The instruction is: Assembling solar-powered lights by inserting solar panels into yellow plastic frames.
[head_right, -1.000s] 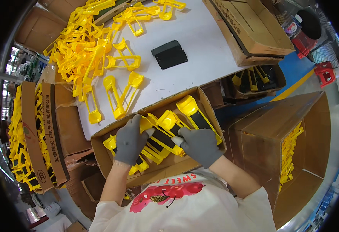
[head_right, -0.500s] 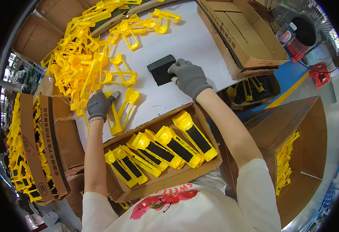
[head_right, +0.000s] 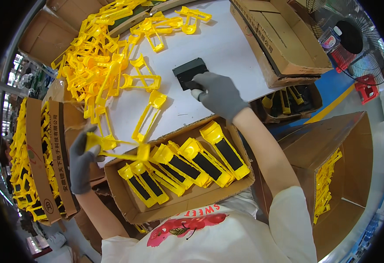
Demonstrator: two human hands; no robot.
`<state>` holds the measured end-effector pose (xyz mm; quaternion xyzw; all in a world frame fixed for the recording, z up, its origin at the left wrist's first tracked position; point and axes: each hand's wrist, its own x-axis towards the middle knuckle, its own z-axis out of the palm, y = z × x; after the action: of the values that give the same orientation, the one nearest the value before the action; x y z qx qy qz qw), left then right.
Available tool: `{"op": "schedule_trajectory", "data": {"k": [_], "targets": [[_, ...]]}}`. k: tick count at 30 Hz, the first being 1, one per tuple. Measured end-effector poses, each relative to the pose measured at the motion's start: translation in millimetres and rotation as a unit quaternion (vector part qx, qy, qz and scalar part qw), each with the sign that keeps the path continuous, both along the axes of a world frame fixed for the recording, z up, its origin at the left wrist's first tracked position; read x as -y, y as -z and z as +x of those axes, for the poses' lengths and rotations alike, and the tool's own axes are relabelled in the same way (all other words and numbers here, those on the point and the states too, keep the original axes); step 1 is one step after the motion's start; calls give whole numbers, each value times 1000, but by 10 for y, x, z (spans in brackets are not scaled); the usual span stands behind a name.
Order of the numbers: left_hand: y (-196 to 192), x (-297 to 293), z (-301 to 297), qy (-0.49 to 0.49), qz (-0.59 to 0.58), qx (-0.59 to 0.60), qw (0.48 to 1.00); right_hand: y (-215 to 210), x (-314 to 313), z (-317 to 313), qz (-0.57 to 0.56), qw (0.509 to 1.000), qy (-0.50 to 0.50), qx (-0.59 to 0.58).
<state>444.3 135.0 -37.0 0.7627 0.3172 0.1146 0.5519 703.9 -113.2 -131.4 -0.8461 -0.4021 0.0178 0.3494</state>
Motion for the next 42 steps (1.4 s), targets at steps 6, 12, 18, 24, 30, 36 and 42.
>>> {"op": "schedule_trajectory", "data": {"k": [6, 12, 18, 24, 30, 36, 42], "targets": [[442, 449, -299, -20, -206, 19, 978, -535, 408, -654, 238, 937, 53, -250], [608, 959, -137, -20, -340, 83, 937, -573, 453, -1293, 143, 926, -2, -348], [657, 1088, -128, 15, -367, 71, 927, -372, 430, -1429, 98, 945, 8, -311], [735, 1147, -160, 14, -353, 47, 934, -345, 449, -1455, 51, 978, 7, -202], [642, 1332, -52, -10, -330, 21, 944, -181, 471, -1492, -5, 992, 16, -129], [591, 1218, -222, 57, -280, 2, 958, -267, 585, -1464, 19, 996, 71, 52], [734, 1170, -424, 117, -281, -47, 951, 31, 795, -1761, -68, 976, -67, -195]]}}
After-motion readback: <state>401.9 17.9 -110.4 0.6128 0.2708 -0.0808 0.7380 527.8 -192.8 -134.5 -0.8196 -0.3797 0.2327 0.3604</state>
